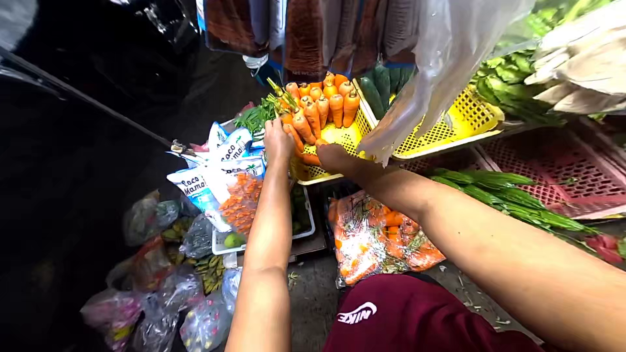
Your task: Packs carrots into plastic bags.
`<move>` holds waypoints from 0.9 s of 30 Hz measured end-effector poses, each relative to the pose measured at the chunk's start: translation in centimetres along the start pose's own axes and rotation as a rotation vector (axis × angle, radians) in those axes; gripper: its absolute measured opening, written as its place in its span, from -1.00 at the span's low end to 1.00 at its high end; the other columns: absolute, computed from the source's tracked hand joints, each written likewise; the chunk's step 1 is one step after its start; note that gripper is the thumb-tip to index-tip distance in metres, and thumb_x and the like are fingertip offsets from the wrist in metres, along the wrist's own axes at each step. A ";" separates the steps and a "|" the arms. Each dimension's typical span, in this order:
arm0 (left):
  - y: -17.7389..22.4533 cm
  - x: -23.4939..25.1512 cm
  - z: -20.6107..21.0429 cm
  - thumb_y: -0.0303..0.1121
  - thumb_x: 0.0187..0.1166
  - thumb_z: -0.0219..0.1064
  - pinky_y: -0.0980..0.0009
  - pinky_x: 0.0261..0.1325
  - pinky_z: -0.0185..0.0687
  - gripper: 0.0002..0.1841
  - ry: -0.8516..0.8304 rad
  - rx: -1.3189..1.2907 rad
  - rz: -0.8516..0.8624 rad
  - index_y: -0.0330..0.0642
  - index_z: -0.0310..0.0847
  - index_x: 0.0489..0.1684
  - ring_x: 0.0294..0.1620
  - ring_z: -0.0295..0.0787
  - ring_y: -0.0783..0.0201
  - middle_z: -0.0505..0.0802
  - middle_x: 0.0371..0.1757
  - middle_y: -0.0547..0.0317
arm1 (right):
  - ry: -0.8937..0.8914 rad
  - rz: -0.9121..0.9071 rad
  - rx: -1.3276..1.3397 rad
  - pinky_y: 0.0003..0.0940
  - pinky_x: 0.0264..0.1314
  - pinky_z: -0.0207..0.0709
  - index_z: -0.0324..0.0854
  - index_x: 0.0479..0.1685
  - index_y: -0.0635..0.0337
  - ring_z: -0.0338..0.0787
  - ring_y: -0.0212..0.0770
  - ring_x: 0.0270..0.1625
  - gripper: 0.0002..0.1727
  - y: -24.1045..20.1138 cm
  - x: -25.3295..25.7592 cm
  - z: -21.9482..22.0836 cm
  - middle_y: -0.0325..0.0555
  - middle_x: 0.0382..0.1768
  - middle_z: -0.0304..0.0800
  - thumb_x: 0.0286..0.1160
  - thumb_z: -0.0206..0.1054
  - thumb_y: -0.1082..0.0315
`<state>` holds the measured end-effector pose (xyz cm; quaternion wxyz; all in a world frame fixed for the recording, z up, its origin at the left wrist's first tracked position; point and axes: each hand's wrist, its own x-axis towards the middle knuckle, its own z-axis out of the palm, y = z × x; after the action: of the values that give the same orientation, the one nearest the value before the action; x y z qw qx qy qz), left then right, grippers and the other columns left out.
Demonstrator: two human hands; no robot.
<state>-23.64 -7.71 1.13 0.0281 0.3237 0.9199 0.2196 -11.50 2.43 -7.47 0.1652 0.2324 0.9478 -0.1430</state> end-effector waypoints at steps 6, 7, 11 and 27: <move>-0.4 0.3 0.0 -0.42 0.40 0.47 -0.10 0.40 0.65 -0.51 -0.013 -0.038 0.011 -0.20 0.63 0.37 0.39 0.69 -0.11 0.68 0.42 -0.13 | -0.319 0.000 -0.141 0.31 0.28 0.58 0.56 0.33 0.47 0.74 0.35 0.28 -0.60 -0.6 -6.6 -8.4 0.39 0.19 0.72 0.59 0.32 0.42; -0.7 0.3 0.6 -0.41 0.39 0.48 -0.12 0.38 0.66 -0.52 -0.039 -0.034 0.002 -0.23 0.63 0.35 0.37 0.70 -0.13 0.69 0.40 -0.15 | -0.318 0.011 -0.104 0.31 0.34 0.54 0.55 0.35 0.47 0.71 0.36 0.34 -0.59 -0.4 -7.4 -9.3 0.40 0.23 0.71 0.65 0.31 0.38; -1.4 0.3 2.2 -0.36 0.39 0.53 -0.12 0.33 0.70 -0.49 -0.067 -0.016 -0.011 -0.25 0.60 0.36 0.32 0.73 -0.16 0.67 0.37 -0.22 | -0.083 0.006 0.215 0.26 0.49 0.47 0.54 0.36 0.46 0.69 0.31 0.39 -0.57 1.1 -6.6 -9.0 0.40 0.26 0.70 0.74 0.28 0.26; -2.1 -12.1 2.1 -0.41 0.57 0.38 0.14 0.25 0.76 -0.50 0.188 -0.566 0.177 -0.25 0.51 0.52 0.28 0.74 0.09 0.70 0.38 -0.11 | 0.242 0.035 0.386 0.31 0.35 0.60 0.55 0.45 0.26 0.73 0.23 0.36 -0.39 -0.2 2.0 -2.5 0.26 0.33 0.68 0.42 0.49 0.17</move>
<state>-14.91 -15.68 -2.71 0.0128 0.3603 0.7890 0.4975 -13.90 3.91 -5.98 0.0052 0.2917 0.9116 -0.2896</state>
